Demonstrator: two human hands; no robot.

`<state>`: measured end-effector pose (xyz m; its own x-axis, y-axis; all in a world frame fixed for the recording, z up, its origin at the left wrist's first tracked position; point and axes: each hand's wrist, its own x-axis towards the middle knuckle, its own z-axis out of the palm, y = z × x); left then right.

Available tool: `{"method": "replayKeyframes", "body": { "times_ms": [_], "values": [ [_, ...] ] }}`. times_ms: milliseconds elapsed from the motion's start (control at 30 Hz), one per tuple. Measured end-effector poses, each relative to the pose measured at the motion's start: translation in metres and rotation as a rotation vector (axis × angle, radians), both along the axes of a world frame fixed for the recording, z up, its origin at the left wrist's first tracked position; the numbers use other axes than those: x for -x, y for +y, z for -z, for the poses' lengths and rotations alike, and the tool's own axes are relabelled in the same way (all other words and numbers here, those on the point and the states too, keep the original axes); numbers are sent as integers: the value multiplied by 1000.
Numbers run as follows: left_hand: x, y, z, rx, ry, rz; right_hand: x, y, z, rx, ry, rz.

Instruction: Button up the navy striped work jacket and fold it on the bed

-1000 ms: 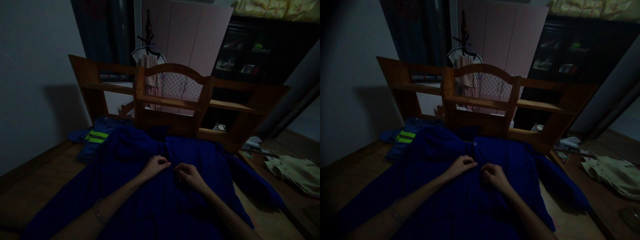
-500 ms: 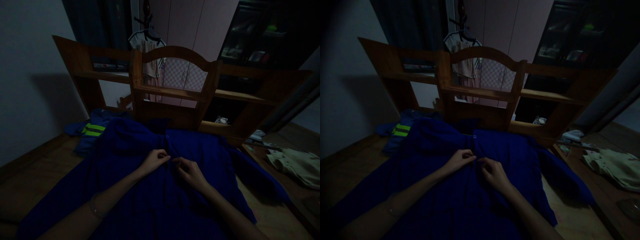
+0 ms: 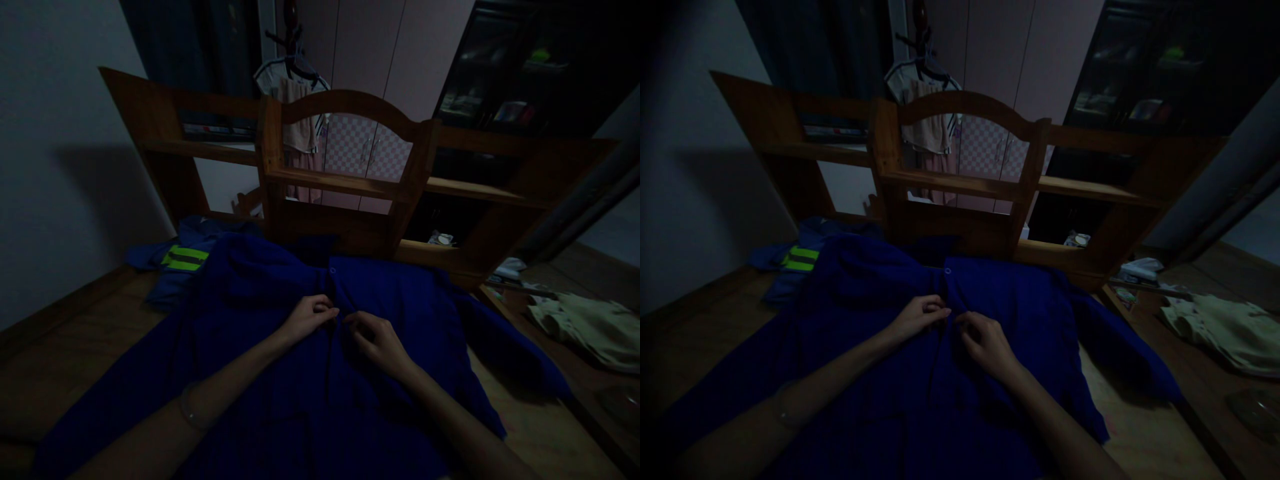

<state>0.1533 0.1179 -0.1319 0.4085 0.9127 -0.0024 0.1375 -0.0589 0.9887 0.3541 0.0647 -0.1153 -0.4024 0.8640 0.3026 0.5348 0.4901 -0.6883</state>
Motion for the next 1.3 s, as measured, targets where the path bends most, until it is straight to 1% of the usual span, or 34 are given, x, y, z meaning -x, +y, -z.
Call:
{"method": "replayKeyframes", "body": {
  "times_ms": [233, 433, 600, 667, 733, 767, 833, 900, 1000, 1067, 1133, 1200, 1300],
  "values": [
    [0, 0, 3, 9, -9, -14, -1, 1, 3, -23, -15, -2],
    [-2, -4, 1, -53, -11, -20, 0, 0, 3, 7, -34, -2],
    [0, -4, -3, -68, -26, -24, 0, -3, 5, 60, -31, 16],
    [4, -3, -5, -42, -8, -33, 0, -1, 9, 113, 18, 50],
    [10, -2, -6, -46, 69, -38, -2, 2, 13, 207, 110, 75],
    [12, -1, -6, -79, 131, -34, -3, 3, 15, 265, 163, 76],
    [16, -2, -6, -201, 259, -26, -4, 7, 19, 365, 246, 59],
    [16, -4, -6, -338, 357, -31, -5, 9, 21, 408, 283, 45],
    [13, -8, -7, -446, 438, -30, -6, 9, 20, 360, 263, 52],
    [11, -10, -8, -472, 461, -18, -4, 7, 16, 273, 219, 63],
    [10, -11, -8, -464, 463, -23, -3, 5, 11, 154, 160, 58],
    [9, -11, -7, -409, 438, -33, 0, 2, 5, 38, 113, 28],
    [8, -11, -5, -236, 326, -32, 3, 0, 1, -64, 94, -32]
  ]
}}
